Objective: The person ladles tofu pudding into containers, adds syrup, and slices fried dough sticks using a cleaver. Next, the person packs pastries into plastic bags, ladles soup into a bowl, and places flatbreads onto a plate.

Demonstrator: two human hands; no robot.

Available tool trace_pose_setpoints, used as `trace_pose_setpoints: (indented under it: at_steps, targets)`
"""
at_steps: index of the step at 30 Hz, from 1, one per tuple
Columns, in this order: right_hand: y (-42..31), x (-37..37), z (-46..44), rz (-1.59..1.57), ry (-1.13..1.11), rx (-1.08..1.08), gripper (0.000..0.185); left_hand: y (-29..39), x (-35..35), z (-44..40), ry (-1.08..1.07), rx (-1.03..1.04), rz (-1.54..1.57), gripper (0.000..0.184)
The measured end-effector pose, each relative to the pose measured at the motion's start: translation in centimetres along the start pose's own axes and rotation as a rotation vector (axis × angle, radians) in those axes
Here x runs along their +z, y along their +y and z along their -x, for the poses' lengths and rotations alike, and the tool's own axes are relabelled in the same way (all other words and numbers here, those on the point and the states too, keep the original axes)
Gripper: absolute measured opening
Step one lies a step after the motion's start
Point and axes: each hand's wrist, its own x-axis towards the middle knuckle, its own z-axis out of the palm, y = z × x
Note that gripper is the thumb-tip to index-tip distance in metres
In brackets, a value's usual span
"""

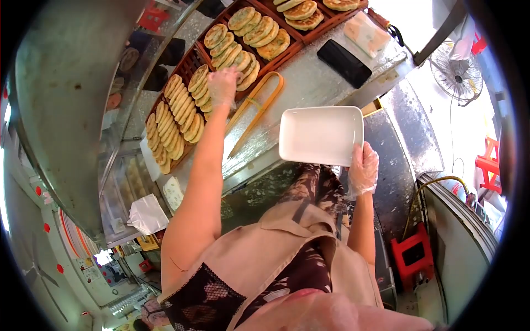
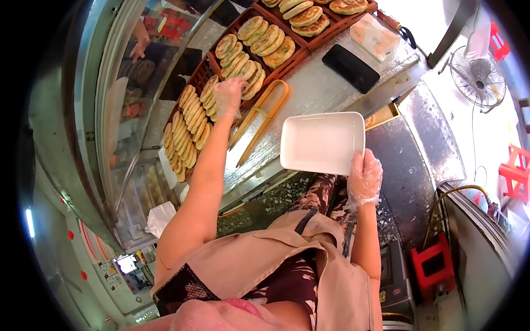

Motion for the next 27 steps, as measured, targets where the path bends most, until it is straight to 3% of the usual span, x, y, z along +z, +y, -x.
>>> trace_pose_setpoints:
  at_steps: [11, 13, 14, 16, 18, 21, 23, 27]
  targets:
    - [-0.6, 0.0, -0.7, 0.101, -0.017, -0.065, 0.024, -1.0, -0.3, -0.9, 0.038, -0.06, -0.077, 0.02]
    - [-0.1, 0.1, -0.5, 0.078, -0.025, -0.042, 0.024, -0.5, -0.5, -0.8, 0.302, 0.039, -0.095, 0.015]
    - [0.1, 0.0, -0.4, 0.055, -0.032, -0.019, 0.025, -0.2, -0.7, -0.6, 0.301, 0.04, -0.092, 0.015]
    - [0.2, -0.1, -0.1, 0.074, 0.006, -0.054, 0.025, 0.3, -1.1, 0.0, 0.051, 0.248, -0.222, 0.014]
    - [0.6, -0.1, 0.0, 0.091, 0.044, -0.089, 0.025, 2.0, -1.0, 0.9, 0.01, 0.169, -0.184, 0.022]
    - [1.0, -0.3, 0.3, 0.158, 0.081, -0.13, 0.027, 5.6, -1.5, 2.6, -0.191, -0.103, -0.176, 0.049]
    - [0.4, -0.6, 0.5, 0.127, 0.032, -0.009, 0.024, 6.0, -1.3, 2.7, -0.167, -0.134, -0.196, 0.049]
    - [1.7, -0.5, 0.4, 0.168, 0.05, -0.067, 0.023, 4.1, -0.5, 1.9, -0.074, -0.104, -0.22, 0.037]
